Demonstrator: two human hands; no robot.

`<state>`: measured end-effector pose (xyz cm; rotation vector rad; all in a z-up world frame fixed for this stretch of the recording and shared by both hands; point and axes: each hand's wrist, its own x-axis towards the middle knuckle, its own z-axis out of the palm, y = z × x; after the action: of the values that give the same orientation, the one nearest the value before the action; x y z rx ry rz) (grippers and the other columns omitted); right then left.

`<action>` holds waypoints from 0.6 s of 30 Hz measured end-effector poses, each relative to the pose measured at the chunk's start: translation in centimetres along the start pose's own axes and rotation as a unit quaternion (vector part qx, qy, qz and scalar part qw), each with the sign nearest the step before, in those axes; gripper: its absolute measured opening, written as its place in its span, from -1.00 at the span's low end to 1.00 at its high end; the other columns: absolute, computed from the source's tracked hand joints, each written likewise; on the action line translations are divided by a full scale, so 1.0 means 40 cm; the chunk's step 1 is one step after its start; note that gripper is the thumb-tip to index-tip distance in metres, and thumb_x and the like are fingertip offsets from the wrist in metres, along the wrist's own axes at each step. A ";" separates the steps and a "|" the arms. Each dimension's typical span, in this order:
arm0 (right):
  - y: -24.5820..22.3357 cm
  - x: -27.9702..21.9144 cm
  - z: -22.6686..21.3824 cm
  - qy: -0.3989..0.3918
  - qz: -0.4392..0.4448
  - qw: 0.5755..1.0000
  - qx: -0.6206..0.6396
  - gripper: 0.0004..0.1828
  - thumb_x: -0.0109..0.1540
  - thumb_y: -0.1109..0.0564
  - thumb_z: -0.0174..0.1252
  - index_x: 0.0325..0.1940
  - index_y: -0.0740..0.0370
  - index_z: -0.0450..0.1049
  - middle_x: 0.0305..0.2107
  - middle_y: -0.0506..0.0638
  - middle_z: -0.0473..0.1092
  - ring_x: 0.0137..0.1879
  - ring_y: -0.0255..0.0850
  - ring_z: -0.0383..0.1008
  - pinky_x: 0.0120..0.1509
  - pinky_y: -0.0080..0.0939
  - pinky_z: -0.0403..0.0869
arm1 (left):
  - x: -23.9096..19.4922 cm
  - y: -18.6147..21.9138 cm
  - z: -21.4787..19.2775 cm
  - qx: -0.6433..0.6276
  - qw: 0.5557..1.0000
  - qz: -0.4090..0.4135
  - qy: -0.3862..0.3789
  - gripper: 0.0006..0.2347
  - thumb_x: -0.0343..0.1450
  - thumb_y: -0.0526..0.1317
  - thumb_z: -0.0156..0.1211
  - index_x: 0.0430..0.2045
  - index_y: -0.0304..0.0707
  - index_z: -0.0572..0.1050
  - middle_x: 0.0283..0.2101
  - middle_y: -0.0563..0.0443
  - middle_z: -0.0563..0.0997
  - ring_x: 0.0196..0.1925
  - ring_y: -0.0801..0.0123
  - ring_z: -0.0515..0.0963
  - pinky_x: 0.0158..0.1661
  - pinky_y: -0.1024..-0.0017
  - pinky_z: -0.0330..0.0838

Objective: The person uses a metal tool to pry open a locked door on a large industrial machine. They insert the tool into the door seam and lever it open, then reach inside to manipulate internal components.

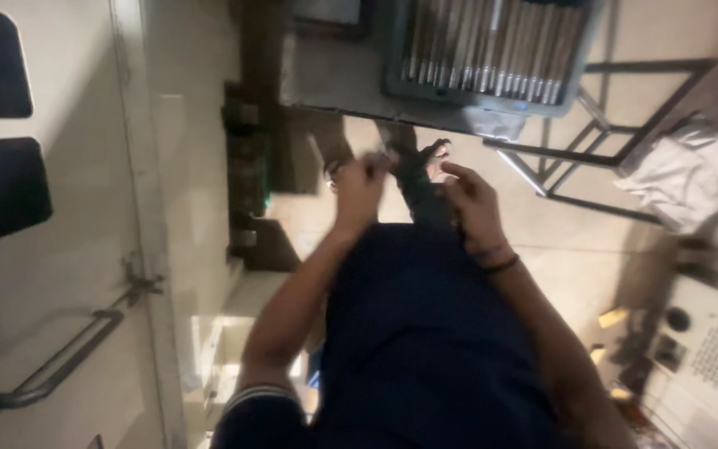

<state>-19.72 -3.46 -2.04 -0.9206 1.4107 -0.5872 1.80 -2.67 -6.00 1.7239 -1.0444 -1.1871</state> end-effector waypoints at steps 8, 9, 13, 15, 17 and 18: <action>0.052 -0.018 -0.133 0.108 0.125 0.982 0.094 -0.65 0.34 0.05 0.14 0.13 0.30 0.49 -0.42 -0.09 0.41 -0.57 -0.39 0.24 -0.56 -0.36 0.24 | 0.353 -0.150 -0.109 0.324 0.939 -0.066 0.091 -0.64 0.49 0.06 0.18 -0.38 -0.33 0.63 -0.36 -0.29 0.65 -0.29 -0.09 0.66 -0.26 0.03 0.52; 0.062 -0.011 -0.156 0.116 0.131 0.977 0.119 -0.65 0.34 0.06 0.14 0.13 0.30 0.48 -0.43 -0.08 0.40 -0.57 -0.37 0.24 -0.55 -0.35 0.24 | 0.376 -0.161 -0.110 0.362 0.925 -0.030 0.116 -0.65 0.47 0.05 0.20 -0.42 -0.32 0.65 -0.35 -0.30 0.65 -0.26 -0.15 0.65 -0.26 0.00 0.50; 0.105 0.013 -0.251 0.136 0.139 0.956 0.218 -0.68 0.33 0.09 0.13 0.11 0.29 0.46 -0.46 -0.05 0.38 -0.54 -0.34 0.24 -0.52 -0.34 0.22 | 0.415 -0.171 -0.121 0.379 0.915 -0.017 0.137 -0.58 0.44 0.08 0.20 -0.26 -0.44 0.57 -0.33 -0.36 0.64 -0.27 -0.23 0.64 -0.28 -0.02 0.49; 0.126 0.028 -0.303 0.146 0.142 0.943 0.261 -0.71 0.33 0.09 0.12 0.09 0.28 0.45 -0.48 -0.05 0.37 -0.52 -0.34 0.24 -0.50 -0.35 0.21 | 0.394 -0.140 -0.120 0.355 0.919 0.038 0.168 -0.56 0.42 -0.07 0.17 0.01 -0.55 0.47 -0.36 -0.36 0.65 -0.32 -0.23 0.64 -0.34 -0.02 0.48; 0.147 0.040 -0.353 0.163 0.151 0.926 0.304 -0.73 0.33 0.08 0.11 0.05 0.27 0.46 -0.50 -0.05 0.35 -0.50 -0.34 0.24 -0.48 -0.37 0.21 | 0.350 -0.073 -0.094 0.284 0.937 0.025 0.201 -0.65 0.53 -0.04 0.14 -0.04 -0.44 0.50 -0.27 -0.31 0.67 -0.25 -0.18 0.64 -0.27 0.00 0.48; 0.158 0.042 -0.377 0.169 0.156 0.918 0.323 -0.72 0.33 0.07 0.12 0.04 0.27 0.48 -0.51 -0.06 0.34 -0.51 -0.33 0.23 -0.48 -0.37 0.20 | 0.322 -0.027 -0.077 0.247 0.945 0.021 0.215 -0.68 0.58 -0.03 0.12 -0.07 -0.38 0.52 -0.22 -0.29 0.67 -0.22 -0.16 0.64 -0.24 0.02 0.48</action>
<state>-35.38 -4.21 -6.97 -0.0602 1.4829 -0.9200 7.84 -13.71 -10.22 2.2028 -1.1511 -0.4927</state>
